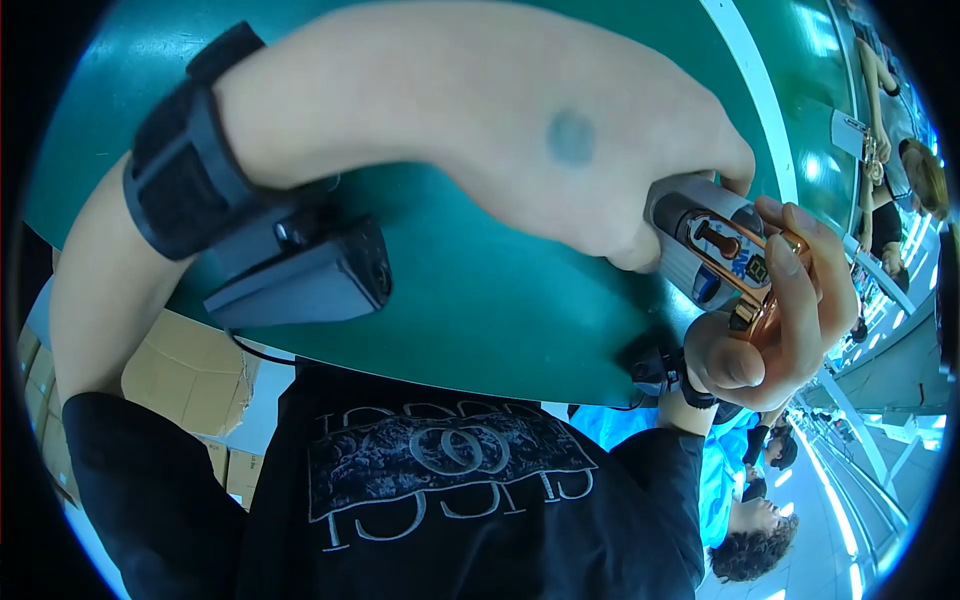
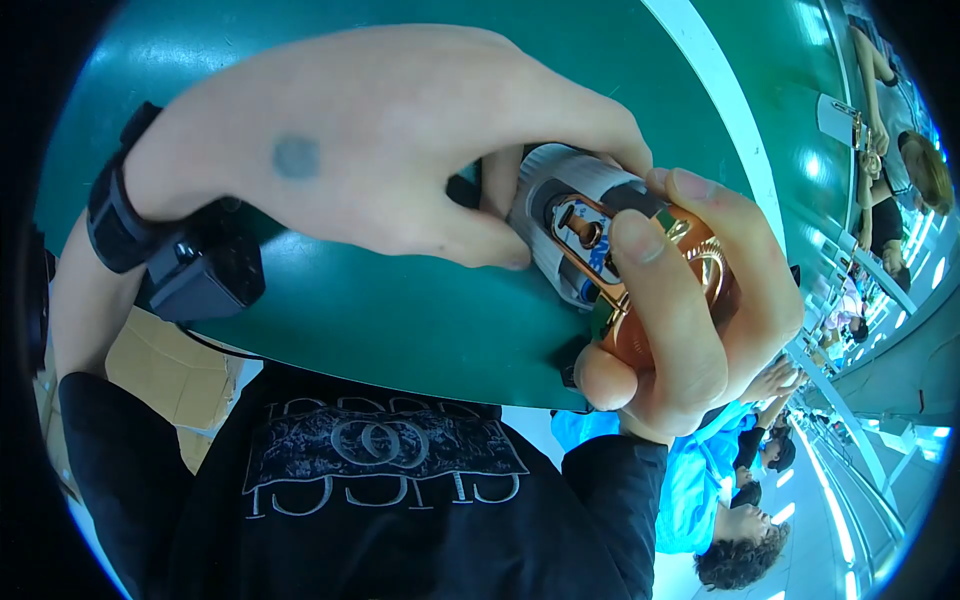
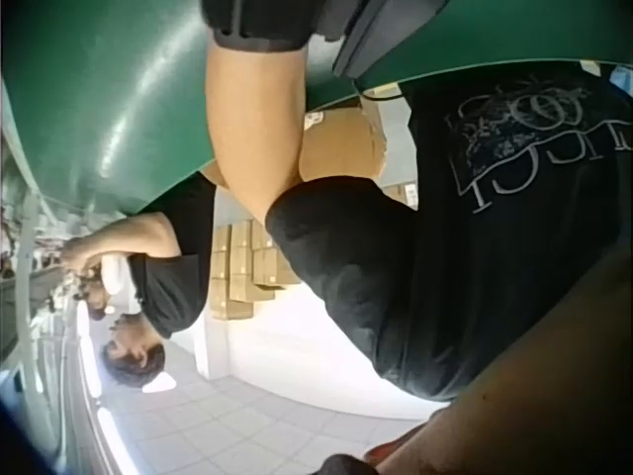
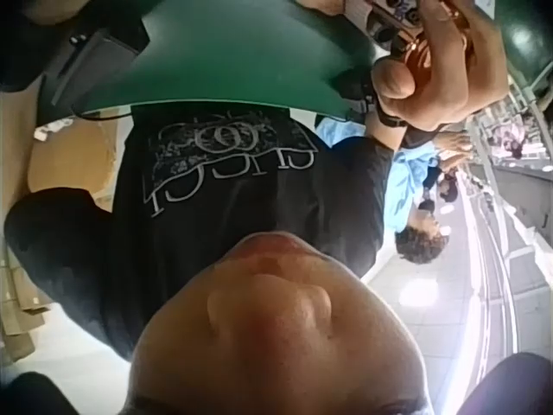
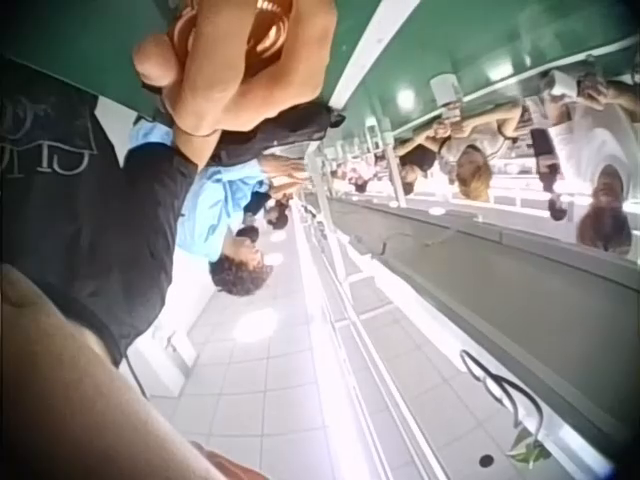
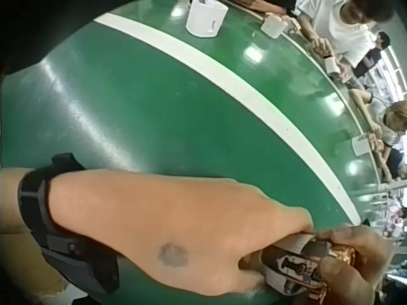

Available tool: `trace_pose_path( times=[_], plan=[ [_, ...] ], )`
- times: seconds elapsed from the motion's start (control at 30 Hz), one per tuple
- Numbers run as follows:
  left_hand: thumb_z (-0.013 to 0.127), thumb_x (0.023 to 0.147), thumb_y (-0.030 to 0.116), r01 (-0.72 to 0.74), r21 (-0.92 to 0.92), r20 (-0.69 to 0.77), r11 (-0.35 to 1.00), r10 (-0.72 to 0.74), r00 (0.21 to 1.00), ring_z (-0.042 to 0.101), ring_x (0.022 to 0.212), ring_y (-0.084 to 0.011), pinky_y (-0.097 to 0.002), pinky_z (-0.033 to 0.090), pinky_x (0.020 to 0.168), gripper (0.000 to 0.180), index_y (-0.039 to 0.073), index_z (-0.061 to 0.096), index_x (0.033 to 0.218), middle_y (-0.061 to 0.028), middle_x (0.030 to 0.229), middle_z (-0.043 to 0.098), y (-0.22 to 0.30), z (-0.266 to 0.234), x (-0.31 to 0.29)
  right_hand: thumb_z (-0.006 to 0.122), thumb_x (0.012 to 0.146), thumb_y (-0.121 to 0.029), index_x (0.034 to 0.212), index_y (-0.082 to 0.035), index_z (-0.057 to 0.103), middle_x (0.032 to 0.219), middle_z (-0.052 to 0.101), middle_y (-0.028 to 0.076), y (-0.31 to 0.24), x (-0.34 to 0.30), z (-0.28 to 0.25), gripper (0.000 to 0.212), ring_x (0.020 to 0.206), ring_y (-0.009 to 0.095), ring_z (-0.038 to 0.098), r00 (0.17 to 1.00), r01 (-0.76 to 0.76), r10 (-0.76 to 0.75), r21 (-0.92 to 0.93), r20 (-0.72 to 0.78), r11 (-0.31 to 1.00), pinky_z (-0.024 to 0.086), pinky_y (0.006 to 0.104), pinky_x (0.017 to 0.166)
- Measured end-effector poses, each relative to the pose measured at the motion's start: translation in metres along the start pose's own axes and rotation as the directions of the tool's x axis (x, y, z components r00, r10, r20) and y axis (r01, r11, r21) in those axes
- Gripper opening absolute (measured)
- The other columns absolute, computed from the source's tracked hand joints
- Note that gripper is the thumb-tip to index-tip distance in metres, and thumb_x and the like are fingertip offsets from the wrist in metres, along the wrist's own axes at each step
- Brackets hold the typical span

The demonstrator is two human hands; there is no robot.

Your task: The person assembles a device by hand, picking up a white plastic housing and a gold-colored electronic component. They fit the component into the housing, press the parts together, and then place the assembled unit back onto the green conveyor belt.

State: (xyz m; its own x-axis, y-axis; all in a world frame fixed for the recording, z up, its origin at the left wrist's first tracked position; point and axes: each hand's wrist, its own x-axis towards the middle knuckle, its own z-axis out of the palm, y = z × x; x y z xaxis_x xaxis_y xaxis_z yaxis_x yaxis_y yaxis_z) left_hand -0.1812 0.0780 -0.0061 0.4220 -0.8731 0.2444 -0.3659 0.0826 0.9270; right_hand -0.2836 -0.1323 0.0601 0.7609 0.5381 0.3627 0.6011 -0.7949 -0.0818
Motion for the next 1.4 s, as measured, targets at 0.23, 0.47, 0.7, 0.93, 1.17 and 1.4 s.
trace_pose_path(
  times=[0.23, 0.47, 0.7, 0.93, 1.17, 1.4],
  plan=[
    [0.068, 0.084, 0.016, 0.029, 0.04, 0.022, 0.999, -0.03, 0.999, 0.055, 0.057, -0.0323, -0.0419, 0.045, 0.056, 0.021, -0.003, 0.061, 0.084, -0.0176, 0.065, 0.056, 0.003, -0.003, 0.001, 0.022, 0.106, -0.06, 0.123, 0.002, 0.06, 0.119, 0.057, 0.025, 0.005, -0.007, 0.002, 0.074, 0.091, 0.034, 0.073, 0.999, 0.01, -0.009, 0.023, -0.033, 1.0, 0.064, 0.037, 0.077],
    [0.067, 0.083, 0.015, 0.039, 0.069, 0.043, 0.997, -0.042, 0.998, 0.055, 0.056, -0.0317, -0.0417, 0.045, 0.056, 0.02, -0.004, 0.061, 0.083, -0.0175, 0.064, 0.055, 0.001, -0.005, 0.003, 0.024, 0.106, -0.061, 0.124, 0.002, 0.059, 0.118, 0.057, 0.026, 0.005, -0.004, 0.004, 0.074, 0.091, 0.035, 0.073, 0.999, 0.01, -0.008, 0.065, -0.032, 0.998, 0.064, 0.0381, 0.076],
    [0.066, 0.083, 0.014, 0.06, 0.12, 0.053, 0.991, -0.067, 0.996, 0.054, 0.056, -0.031, -0.0414, 0.044, 0.055, 0.019, -0.004, 0.061, 0.083, -0.0173, 0.064, 0.055, 0.007, -0.006, 0.003, 0.025, 0.105, -0.062, 0.125, 0.002, 0.058, 0.119, 0.057, 0.026, 0.006, -0.009, 0.003, 0.074, 0.094, 0.036, 0.072, 0.998, 0.009, -0.004, 0.081, -0.064, 0.997, 0.064, 0.0394, 0.079],
    [0.066, 0.082, 0.015, 0.09, 0.145, 0.072, 0.985, -0.101, 0.992, 0.053, 0.054, -0.03, -0.04, 0.045, 0.055, 0.019, -0.003, 0.06, 0.082, -0.0154, 0.063, 0.055, 0.003, -0.002, 0.002, 0.031, 0.105, -0.061, 0.125, 0.0, 0.06, 0.124, 0.056, 0.027, 0.002, -0.016, 0.007, 0.071, 0.105, 0.038, 0.069, 0.999, -0.047, 0.046, 0.137, 0.012, 0.989, 0.061, 0.0416, 0.085],
    [0.068, 0.082, 0.017, 0.166, -0.157, 0.127, 0.974, -0.147, 0.981, 0.058, 0.061, -0.0318, -0.0395, 0.047, 0.058, 0.021, -0.002, 0.059, 0.087, -0.0148, 0.069, 0.059, -0.004, -0.03, 0.003, 0.057, 0.095, -0.053, 0.117, -0.004, 0.069, 0.122, 0.06, 0.024, 0.003, 0.001, 0.02, 0.055, 0.109, 0.039, 0.066, 0.997, -0.068, 0.071, 0.24, -0.004, 0.969, 0.058, 0.0449, 0.089],
    [0.078, 0.084, 0.024, -0.001, 0.075, -0.06, 0.997, 0.005, 0.998, 0.068, 0.077, -0.0236, -0.0364, 0.055, 0.068, 0.055, 0.006, 0.055, 0.131, -0.0108, 0.099, 0.067, -0.004, 0.007, 0.004, 0.086, 0.074, -0.045, 0.118, -0.008, 0.07, 0.125, 0.058, 0.02, 0.013, -0.013, 0.032, 0.059, 0.116, 0.041, 0.058, 1.0, -0.012, 0.021, 0.346, -0.022, 0.938, 0.05, 0.0508, 0.095]
  ],
)
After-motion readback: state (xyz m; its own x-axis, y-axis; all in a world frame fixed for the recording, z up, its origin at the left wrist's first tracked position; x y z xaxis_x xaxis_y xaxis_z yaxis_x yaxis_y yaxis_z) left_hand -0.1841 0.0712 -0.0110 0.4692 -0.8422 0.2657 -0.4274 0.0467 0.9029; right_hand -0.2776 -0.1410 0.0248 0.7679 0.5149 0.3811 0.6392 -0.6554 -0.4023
